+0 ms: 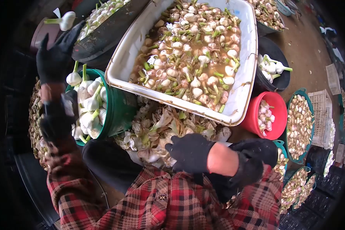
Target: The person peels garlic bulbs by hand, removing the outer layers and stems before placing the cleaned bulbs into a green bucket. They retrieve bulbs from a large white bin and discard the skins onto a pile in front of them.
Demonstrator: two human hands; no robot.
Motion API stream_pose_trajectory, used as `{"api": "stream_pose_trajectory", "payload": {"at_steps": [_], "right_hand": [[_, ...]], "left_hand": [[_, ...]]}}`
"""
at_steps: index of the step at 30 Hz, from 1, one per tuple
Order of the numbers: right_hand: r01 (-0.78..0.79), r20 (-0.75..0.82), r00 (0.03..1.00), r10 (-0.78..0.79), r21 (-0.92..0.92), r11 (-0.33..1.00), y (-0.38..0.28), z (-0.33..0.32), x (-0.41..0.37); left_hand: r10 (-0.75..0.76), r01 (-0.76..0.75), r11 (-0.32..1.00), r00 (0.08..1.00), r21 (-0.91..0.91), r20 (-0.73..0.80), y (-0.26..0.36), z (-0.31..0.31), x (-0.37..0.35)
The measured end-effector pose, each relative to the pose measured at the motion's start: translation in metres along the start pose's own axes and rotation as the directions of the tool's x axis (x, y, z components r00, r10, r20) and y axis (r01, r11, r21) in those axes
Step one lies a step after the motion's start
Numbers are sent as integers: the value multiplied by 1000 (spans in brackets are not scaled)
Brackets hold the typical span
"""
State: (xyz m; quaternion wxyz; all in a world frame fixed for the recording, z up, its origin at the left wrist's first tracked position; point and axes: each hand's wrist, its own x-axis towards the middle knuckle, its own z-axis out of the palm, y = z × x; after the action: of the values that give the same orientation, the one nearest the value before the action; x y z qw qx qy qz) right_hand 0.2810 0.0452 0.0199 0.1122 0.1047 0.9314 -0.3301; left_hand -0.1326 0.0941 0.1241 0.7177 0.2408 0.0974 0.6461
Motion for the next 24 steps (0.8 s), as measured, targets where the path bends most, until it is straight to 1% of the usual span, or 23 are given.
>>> {"api": "stream_pose_trajectory", "payload": {"at_steps": [1,2,3,4,5,6,8,9,10,11,12,13,14,15,16,17,18,19,20,21,22,23,24], "right_hand": [[31,-59,998,-32,-18,999,10,-7,0],[60,-115,991,-64,-38,997,20,-17,4],[-28,-95,995,28,-3,1000,23,-44,9],[-136,-53,990,132,-65,989,33,-62,16],[-206,-140,971,192,-92,974,50,-72,25],[-198,-211,963,169,-122,973,83,-71,39],[-309,-241,936,255,-220,925,110,-85,70],[-274,-320,930,182,-272,922,141,-75,87],[-305,-247,939,239,-276,912,162,-75,106],[-309,-255,940,227,-350,885,180,-70,124],[-375,-269,919,288,-369,850,184,-69,139],[-421,-276,902,333,-389,819,194,-65,152],[-466,-285,882,375,-410,784,202,-59,163],[-459,-281,886,370,-409,789,210,-52,169],[-454,-253,891,378,-494,741,210,-49,173],[-443,-227,894,387,-577,686,210,-48,175],[-438,-224,896,384,-580,686,211,-48,174],[-464,-234,883,408,-567,680,200,-55,167],[-492,-246,867,433,-554,672,189,-62,159],[-537,-311,843,438,-480,694,179,-68,148],[-465,-451,851,269,-409,785,184,-65,133],[-395,-548,820,164,-336,855,175,-67,121],[-306,-641,764,65,-272,913,165,-69,109]], "left_hand": [[27,-19,993,997,113,-68,-13,-7,-8],[62,-30,974,989,224,-133,-46,2,-14],[103,-34,943,976,331,-193,-79,10,-21],[150,-31,902,958,432,-246,-107,14,-27],[104,-31,946,972,323,-212,-132,7,-35],[65,-28,977,983,210,-171,-154,0,-40],[36,67,953,944,294,-329,-182,1,-42],[10,107,952,926,287,-378,-188,-5,-42],[-14,146,950,903,277,-429,-193,-11,-44],[20,112,946,916,303,-402,-196,-12,-46],[24,111,946,913,304,-408,-197,-15,-48],[105,166,782,915,601,-390,-198,-17,-49],[174,210,526,922,824,-346,-199,-21,-50],[209,124,4,970,992,-122,-199,-28,-49],[212,130,4,969,991,-128,-200,-32,-49],[204,91,-88,976,992,-71,-201,-34,-48],[191,49,-178,981,983,-14,-204,-34,-48],[60,249,615,931,748,-360,-209,-30,-50],[62,246,617,932,748,-357,-211,-29,-48],[-39,309,838,856,450,-515,-212,-28,-46],[-192,309,947,767,91,-613,-214,-26,-45],[-191,308,947,771,92,-608,-218,-23,-45],[-197,275,960,786,46,-586,-223,-21,-45]]}}
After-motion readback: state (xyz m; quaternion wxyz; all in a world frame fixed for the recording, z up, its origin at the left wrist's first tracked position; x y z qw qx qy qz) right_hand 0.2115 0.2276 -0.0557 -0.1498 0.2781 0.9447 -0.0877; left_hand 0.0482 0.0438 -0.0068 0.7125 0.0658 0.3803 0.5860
